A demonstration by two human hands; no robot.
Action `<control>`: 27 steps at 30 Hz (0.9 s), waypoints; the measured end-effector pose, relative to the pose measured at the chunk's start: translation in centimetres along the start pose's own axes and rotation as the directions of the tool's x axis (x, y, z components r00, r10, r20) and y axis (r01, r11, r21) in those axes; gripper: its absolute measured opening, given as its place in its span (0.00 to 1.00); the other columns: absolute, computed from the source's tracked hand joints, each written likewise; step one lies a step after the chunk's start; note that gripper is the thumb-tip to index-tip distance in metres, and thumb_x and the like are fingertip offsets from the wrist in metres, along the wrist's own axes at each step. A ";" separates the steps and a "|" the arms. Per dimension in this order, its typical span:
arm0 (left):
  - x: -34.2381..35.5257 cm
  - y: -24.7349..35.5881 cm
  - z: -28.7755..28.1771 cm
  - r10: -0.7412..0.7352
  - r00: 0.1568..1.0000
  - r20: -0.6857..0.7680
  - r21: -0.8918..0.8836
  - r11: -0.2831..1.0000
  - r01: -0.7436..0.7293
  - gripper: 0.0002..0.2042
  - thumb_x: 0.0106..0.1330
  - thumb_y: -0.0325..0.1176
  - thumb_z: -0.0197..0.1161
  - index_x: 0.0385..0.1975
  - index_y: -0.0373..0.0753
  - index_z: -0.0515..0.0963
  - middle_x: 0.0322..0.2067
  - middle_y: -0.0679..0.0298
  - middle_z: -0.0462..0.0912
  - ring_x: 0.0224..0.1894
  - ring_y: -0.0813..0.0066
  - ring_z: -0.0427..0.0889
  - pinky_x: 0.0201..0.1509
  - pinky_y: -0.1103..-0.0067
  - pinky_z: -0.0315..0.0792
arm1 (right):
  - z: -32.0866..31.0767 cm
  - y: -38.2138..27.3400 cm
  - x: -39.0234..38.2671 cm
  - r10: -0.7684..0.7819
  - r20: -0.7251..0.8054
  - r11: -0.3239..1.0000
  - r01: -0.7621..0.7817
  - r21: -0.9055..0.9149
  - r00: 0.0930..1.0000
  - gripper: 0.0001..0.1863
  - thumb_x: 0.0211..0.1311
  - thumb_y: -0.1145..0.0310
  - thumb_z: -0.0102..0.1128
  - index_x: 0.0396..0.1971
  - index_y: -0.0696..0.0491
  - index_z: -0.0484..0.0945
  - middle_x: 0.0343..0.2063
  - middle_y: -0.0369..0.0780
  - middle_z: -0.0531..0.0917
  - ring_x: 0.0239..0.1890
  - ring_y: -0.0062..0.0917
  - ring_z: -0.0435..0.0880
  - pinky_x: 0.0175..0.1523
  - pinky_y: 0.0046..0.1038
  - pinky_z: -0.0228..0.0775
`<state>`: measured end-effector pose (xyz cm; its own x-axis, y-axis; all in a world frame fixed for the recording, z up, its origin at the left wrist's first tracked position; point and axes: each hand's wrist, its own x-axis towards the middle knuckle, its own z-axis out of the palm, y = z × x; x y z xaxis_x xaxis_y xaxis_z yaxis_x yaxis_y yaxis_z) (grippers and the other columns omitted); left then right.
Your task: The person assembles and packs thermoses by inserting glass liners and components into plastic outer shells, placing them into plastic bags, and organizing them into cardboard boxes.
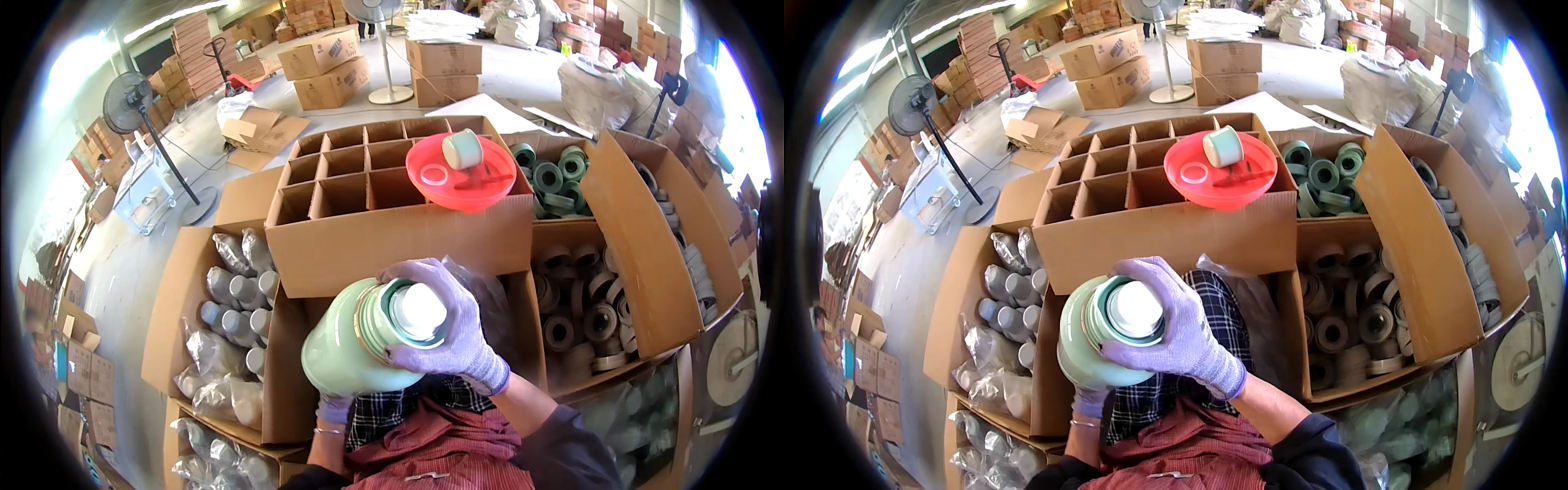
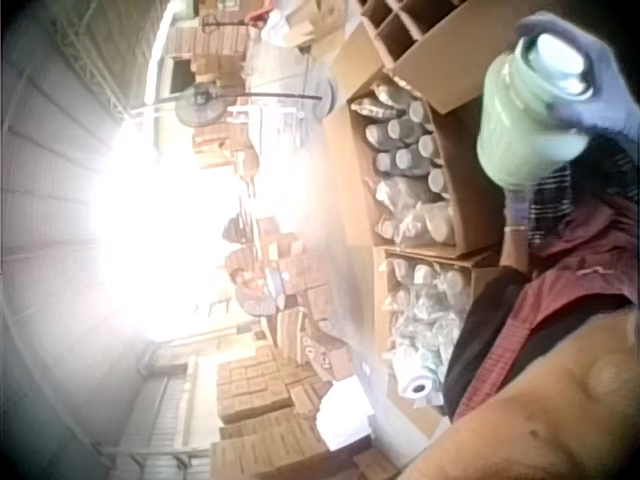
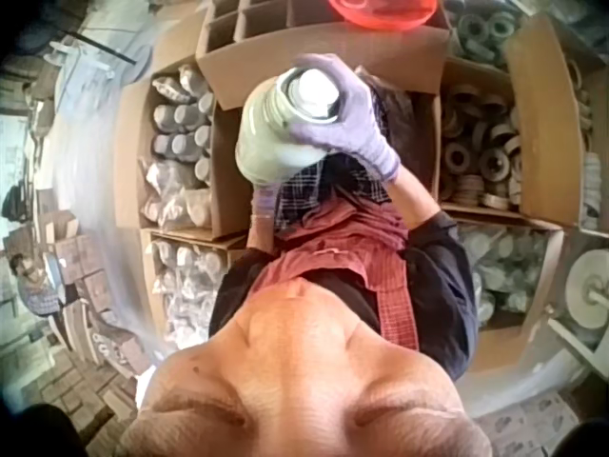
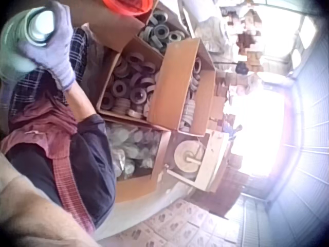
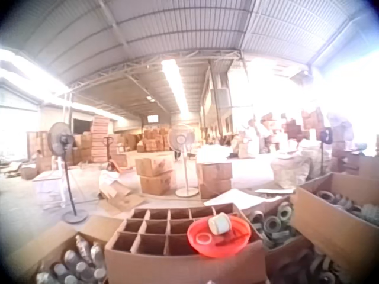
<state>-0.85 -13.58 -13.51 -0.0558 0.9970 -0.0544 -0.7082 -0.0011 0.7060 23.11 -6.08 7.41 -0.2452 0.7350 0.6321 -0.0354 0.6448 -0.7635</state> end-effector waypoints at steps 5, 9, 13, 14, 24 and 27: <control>6.6 7.9 4.3 -0.090 0.992 0.086 0.523 0.851 0.032 0.31 0.54 0.30 0.68 0.62 0.37 0.70 0.61 0.55 0.72 0.62 0.61 0.72 0.66 0.70 0.66 | -2.4 3.6 -6.3 -0.012 -0.010 0.990 0.013 0.139 1.000 0.53 0.42 0.60 0.79 0.67 0.57 0.58 0.63 0.47 0.66 0.67 0.38 0.63 0.70 0.37 0.52; 11.7 14.3 11.2 -0.400 0.860 0.318 0.897 0.419 -0.137 0.32 0.51 0.30 0.69 0.61 0.38 0.71 0.61 0.55 0.71 0.62 0.60 0.71 0.66 0.70 0.65 | -5.1 3.6 -15.1 0.338 0.185 0.892 -0.377 0.249 0.923 0.48 0.52 0.66 0.73 0.69 0.57 0.53 0.67 0.48 0.60 0.70 0.37 0.58 0.73 0.35 0.47; 12.6 14.3 18.0 -0.760 0.489 0.428 0.833 0.123 -0.539 0.33 0.48 0.30 0.70 0.60 0.39 0.72 0.61 0.55 0.71 0.62 0.59 0.71 0.67 0.71 0.64 | -12.7 5.5 -12.5 0.497 0.380 0.857 -0.509 -0.076 0.780 0.10 0.61 0.69 0.62 0.39 0.57 0.82 0.37 0.42 0.85 0.42 0.27 0.85 0.49 0.28 0.76; 14.7 11.2 18.7 -0.783 0.328 0.528 0.729 0.220 -0.648 0.33 0.48 0.31 0.71 0.60 0.42 0.73 0.59 0.54 0.72 0.60 0.56 0.73 0.64 0.70 0.67 | -15.3 6.4 -11.6 0.563 0.130 0.823 -0.539 -0.178 0.816 0.08 0.62 0.71 0.61 0.39 0.57 0.82 0.37 0.41 0.85 0.41 0.26 0.84 0.48 0.27 0.76; 16.7 4.4 17.8 -0.798 0.196 0.570 0.769 0.433 -0.471 0.29 0.45 0.38 0.72 0.51 0.38 0.76 0.52 0.51 0.75 0.56 0.49 0.74 0.60 0.62 0.69 | -40.7 39.1 1.1 0.392 -0.517 0.224 -0.624 -0.749 0.761 0.21 0.54 0.56 0.61 0.45 0.52 0.81 0.54 0.54 0.75 0.51 0.49 0.79 0.57 0.43 0.71; 15.7 4.8 17.1 -0.750 0.305 0.587 0.762 0.384 -0.521 0.34 0.42 0.44 0.73 0.54 0.41 0.75 0.53 0.48 0.72 0.58 0.44 0.70 0.61 0.56 0.66 | -39.2 46.0 2.8 0.597 -0.529 0.038 -0.680 -0.732 0.603 0.25 0.52 0.53 0.62 0.48 0.50 0.80 0.63 0.57 0.63 0.56 0.49 0.76 0.61 0.42 0.69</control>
<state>6.88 3.42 1.09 0.9271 0.3508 -0.1320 0.2935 -0.4603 0.8378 58.75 33.87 -20.74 0.3438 0.9390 -0.0050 0.8747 -0.3222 -0.3620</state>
